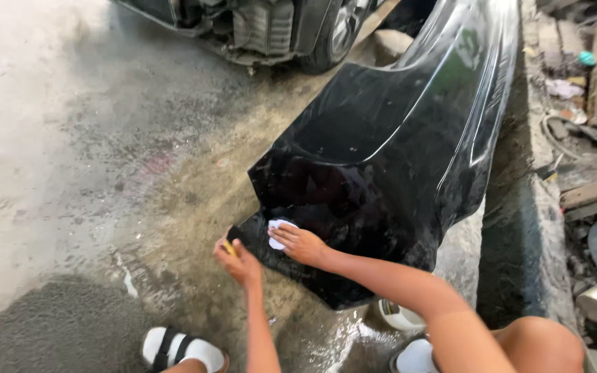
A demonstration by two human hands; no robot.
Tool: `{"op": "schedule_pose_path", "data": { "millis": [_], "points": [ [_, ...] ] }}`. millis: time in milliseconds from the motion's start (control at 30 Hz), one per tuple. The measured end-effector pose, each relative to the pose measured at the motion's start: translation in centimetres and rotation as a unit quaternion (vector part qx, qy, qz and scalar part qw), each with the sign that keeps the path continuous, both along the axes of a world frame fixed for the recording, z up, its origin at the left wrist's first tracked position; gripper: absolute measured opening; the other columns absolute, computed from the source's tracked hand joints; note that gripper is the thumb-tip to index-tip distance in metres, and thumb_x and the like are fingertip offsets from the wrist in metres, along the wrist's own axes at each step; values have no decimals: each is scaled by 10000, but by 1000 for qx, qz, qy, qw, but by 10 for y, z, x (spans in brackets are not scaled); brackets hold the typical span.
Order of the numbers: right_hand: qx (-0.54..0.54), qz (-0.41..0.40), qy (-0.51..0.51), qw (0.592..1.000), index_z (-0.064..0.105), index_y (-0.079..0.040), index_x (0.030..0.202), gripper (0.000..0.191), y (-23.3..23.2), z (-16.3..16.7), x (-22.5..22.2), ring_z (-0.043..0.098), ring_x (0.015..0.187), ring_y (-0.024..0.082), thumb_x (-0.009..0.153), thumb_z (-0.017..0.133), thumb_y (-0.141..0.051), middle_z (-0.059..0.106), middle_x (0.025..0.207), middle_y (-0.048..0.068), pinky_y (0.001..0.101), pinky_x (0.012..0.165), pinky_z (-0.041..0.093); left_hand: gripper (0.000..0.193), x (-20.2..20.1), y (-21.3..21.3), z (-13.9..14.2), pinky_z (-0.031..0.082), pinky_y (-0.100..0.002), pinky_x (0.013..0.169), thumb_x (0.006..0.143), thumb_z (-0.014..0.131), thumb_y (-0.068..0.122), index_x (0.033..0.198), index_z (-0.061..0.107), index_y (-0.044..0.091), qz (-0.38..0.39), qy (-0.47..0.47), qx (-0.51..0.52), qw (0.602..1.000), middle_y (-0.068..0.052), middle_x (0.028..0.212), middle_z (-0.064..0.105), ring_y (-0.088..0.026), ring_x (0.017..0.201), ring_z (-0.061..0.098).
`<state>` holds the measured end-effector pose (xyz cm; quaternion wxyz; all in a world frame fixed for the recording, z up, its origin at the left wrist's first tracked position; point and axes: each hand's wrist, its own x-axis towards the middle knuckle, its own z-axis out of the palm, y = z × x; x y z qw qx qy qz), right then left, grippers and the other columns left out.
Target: The person sits on the wet concrete floor and wets a black car bumper with water from a container, then scrubs its surface with a yellow sanding sponge while wiping with a white cloth. They work over different areas of the bumper, re-wetting the sponge and wiping residue as they go.
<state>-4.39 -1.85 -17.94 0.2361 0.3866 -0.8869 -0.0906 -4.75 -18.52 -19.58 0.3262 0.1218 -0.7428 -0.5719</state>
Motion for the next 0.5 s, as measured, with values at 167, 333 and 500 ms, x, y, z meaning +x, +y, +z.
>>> {"op": "schedule_pose_path", "data": {
  "millis": [167,333,500],
  "points": [
    [33,-101,56,993,625,-20,1407,529,60,90,-5,585,1233,241,910,556,-189,634,1364,104,393,1055,453,391,2,0,-10,443,-487,1004,1064,605,265,1306,501,-26,-40,17,-11,999,-254,1232,568,-441,1156,561],
    [-51,-166,76,982,679,-31,1295,452,9,112,-55,556,1306,275,869,612,-166,584,1467,80,427,1059,454,393,14,30,-19,449,-478,993,1026,611,241,1313,512,-9,-72,-52,44,995,-242,1240,578,-414,1145,576],
    [6,13,3,1000,713,-9,1211,482,-27,31,-21,504,1399,261,778,622,-200,614,1423,143,404,1161,445,390,8,16,-28,446,-461,990,1061,617,228,1342,485,-9,3,-97,88,991,-250,1226,590,-420,1121,583]
  ]
}}
